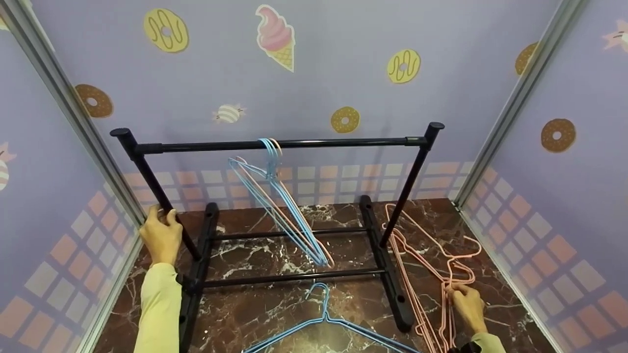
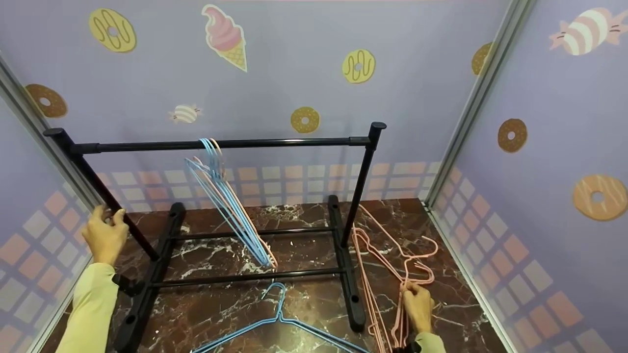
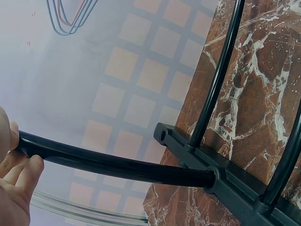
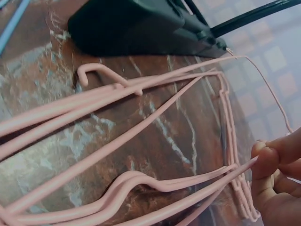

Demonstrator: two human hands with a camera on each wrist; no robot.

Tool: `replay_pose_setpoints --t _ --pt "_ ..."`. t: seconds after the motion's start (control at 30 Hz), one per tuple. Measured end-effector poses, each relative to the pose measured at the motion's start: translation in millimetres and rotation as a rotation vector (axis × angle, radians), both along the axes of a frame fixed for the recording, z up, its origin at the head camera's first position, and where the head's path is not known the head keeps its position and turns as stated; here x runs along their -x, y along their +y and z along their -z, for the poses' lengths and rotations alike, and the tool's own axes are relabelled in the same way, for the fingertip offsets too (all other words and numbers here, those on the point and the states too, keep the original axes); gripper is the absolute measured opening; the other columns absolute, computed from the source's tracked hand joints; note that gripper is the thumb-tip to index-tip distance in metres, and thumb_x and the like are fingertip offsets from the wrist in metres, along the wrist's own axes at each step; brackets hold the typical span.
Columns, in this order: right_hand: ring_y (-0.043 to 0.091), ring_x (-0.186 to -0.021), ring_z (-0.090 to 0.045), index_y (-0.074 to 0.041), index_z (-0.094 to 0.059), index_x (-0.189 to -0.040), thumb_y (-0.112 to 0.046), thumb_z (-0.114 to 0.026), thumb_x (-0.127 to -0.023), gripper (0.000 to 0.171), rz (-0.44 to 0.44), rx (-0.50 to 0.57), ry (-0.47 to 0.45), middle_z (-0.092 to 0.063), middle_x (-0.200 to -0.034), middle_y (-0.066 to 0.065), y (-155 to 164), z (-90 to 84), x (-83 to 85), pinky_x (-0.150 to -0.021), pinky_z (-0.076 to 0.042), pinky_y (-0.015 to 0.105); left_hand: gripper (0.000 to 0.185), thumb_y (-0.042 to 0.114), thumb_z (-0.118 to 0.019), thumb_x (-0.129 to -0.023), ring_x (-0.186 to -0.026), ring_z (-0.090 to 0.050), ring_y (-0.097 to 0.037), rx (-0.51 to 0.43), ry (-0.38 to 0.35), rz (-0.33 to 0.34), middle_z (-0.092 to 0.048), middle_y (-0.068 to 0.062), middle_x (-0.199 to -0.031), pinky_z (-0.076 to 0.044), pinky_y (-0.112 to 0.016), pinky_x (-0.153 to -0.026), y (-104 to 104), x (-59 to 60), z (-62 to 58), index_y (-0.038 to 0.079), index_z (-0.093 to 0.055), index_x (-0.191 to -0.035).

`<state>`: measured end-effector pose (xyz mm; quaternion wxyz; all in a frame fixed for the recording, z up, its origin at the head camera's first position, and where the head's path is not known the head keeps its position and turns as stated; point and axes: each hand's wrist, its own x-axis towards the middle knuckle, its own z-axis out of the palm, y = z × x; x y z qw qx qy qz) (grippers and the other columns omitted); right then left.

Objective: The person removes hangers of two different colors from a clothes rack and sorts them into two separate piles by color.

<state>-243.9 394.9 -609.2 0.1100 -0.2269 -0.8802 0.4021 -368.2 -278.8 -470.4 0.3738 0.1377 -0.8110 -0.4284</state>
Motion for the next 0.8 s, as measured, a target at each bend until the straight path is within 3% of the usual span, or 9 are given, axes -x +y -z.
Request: replay_pose_setpoints --t 0.17,0.37,0.63,0.8 --pt "0.034 -0.086 -0.06 0.003 -0.074 -0.097 -0.017 -0.063 -0.09 0.024 -0.014 -0.027 -0.002 -0.074 -0.084 0.011 3.8 11.0 2.4 -0.084 -0.038 0.047 0.023 0.009 -0.064 -0.096 -0.105 -0.063 -0.055 0.008 0.004 -0.006 -0.071 -0.03 -0.11 -0.045 -0.061 -0.094 1.0 -0.5 -0.3 -0.004 -0.063 -0.114" --pt "0.035 -0.077 -0.066 0.003 -0.075 -0.091 -0.016 -0.066 -0.086 0.021 -0.052 -0.169 0.012 -0.074 -0.082 0.016 5.8 20.6 0.8 -0.078 -0.047 0.051 0.024 0.01 -0.064 -0.097 -0.103 -0.064 -0.055 0.014 0.012 -0.002 -0.071 -0.031 -0.11 -0.046 -0.061 -0.094 1.9 -0.5 -0.9 -0.005 -0.064 -0.116" --pt "0.021 -0.066 -0.064 0.003 -0.073 -0.083 -0.011 -0.071 -0.081 0.014 -0.053 -0.234 0.088 -0.07 -0.07 0.008 0.3 27.9 4.5 -0.076 -0.049 0.049 0.025 0.01 -0.065 -0.097 -0.101 -0.063 -0.056 0.018 0.012 -0.005 -0.071 -0.032 -0.108 -0.047 -0.062 -0.092 1.1 -1.2 -0.5 -0.004 -0.064 -0.116" --pt "0.033 -0.073 -0.07 0.005 -0.071 -0.084 -0.01 -0.073 -0.081 0.015 -0.046 -0.231 0.095 -0.073 -0.074 0.014 -3.3 31.3 6.7 -0.083 -0.048 0.054 0.024 0.009 -0.064 -0.097 -0.104 -0.063 -0.055 0.004 0.004 0.006 -0.071 -0.03 -0.111 -0.047 -0.061 -0.093 -0.3 -1.6 0.2 -0.004 -0.064 -0.117"
